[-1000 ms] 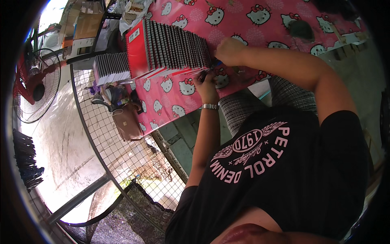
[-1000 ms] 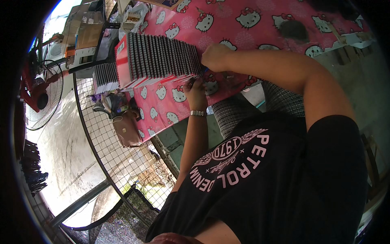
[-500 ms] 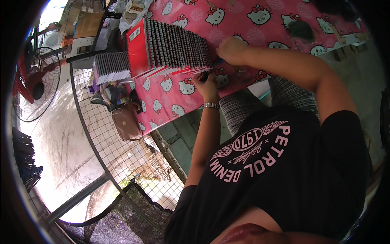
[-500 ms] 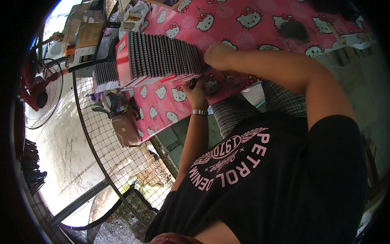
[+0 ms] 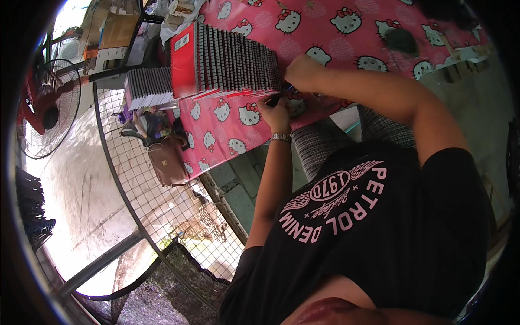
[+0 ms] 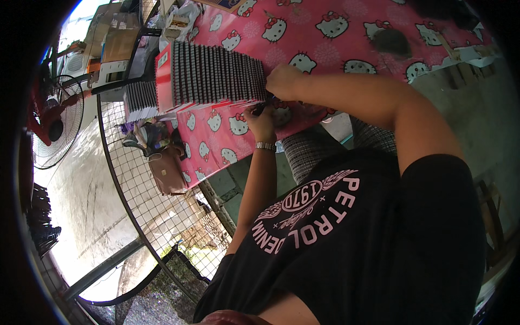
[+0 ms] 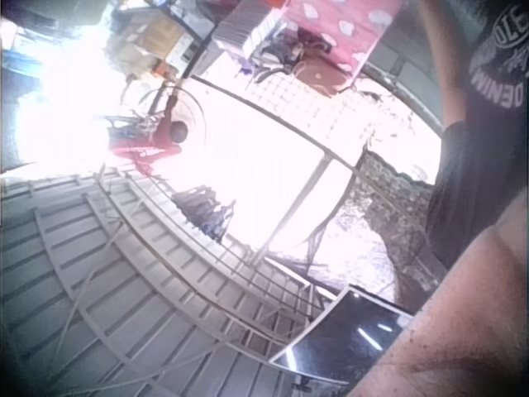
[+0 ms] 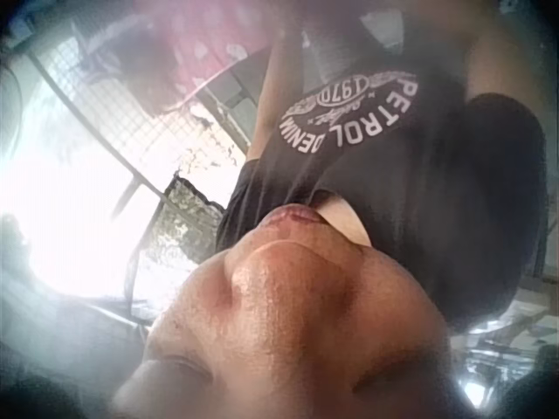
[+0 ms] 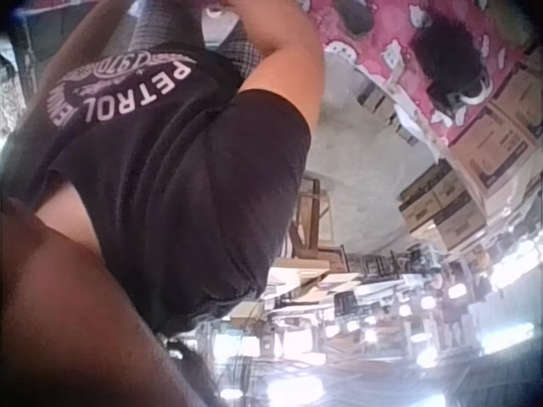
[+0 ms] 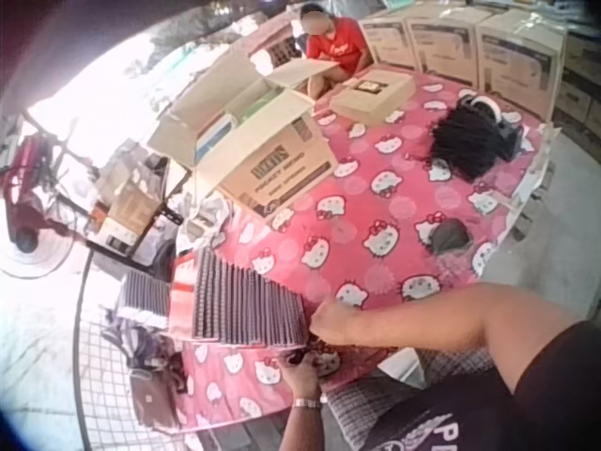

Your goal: The person applies plastic spiral binding to notepads by hand, inserting the coils into the pre-punched holes of each stack of pages and then placing the finished notepads into a larger stack.

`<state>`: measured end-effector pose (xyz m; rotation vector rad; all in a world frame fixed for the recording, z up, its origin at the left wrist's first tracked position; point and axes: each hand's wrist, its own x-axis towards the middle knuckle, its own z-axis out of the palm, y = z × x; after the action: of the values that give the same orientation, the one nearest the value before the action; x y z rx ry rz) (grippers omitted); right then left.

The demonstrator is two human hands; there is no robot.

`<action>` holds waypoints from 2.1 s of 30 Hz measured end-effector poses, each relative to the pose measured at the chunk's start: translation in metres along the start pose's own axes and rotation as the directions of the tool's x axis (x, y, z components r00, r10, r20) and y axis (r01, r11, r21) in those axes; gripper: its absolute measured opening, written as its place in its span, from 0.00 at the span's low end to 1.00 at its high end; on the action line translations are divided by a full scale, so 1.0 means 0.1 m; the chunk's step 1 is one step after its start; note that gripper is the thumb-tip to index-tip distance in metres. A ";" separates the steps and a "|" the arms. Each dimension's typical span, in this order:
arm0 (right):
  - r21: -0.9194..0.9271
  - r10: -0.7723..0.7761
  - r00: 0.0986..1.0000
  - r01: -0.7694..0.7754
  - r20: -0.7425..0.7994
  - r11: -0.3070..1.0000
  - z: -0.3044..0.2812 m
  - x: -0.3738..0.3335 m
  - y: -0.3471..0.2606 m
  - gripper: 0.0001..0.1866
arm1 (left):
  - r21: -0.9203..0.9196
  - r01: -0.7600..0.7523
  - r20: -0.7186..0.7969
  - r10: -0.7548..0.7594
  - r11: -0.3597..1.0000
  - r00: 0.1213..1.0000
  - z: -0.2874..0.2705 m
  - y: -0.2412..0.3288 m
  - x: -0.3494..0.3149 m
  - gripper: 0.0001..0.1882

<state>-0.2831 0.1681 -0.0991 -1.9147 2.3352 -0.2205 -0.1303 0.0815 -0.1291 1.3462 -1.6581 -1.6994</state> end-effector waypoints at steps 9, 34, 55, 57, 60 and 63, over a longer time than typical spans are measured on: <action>-0.258 -0.048 0.978 -0.006 -0.201 0.966 0.23 0.00 0.01 0.09 | 0.127 -0.271 -0.055 0.280 0.954 0.959 0.05 -0.20 0.08 0.22; 0.116 0.045 0.944 -0.007 -0.325 0.993 0.44 -0.42 0.30 0.22 | -0.715 0.307 0.101 -0.342 0.629 0.934 -2.35 -2.63 0.50 0.08; 0.419 0.264 0.806 -0.022 -0.530 0.908 0.41 -0.34 0.27 0.25 | 0.149 -0.741 -0.428 0.718 0.655 0.549 -1.65 1.70 0.01 0.16; 0.532 0.269 0.728 0.153 -0.631 0.833 0.02 -0.22 0.04 0.25 | 0.074 -0.839 -0.182 0.834 0.539 0.520 -1.27 2.25 -0.15 0.11; 0.511 0.204 0.624 0.363 -0.754 0.779 -0.76 -0.23 -0.32 0.25 | 0.265 -0.925 0.313 0.882 0.274 0.351 -0.89 2.73 -0.12 0.07; 0.473 0.127 0.609 0.450 -0.783 0.757 -0.98 -0.19 -0.32 0.26 | 0.390 -0.920 0.621 0.725 0.043 0.297 -0.51 2.89 0.05 0.13</action>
<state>-0.2663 0.1846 0.0026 -1.8219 1.9212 -1.9750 -0.1841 -0.0095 0.1450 -0.0049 -2.6271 -0.4150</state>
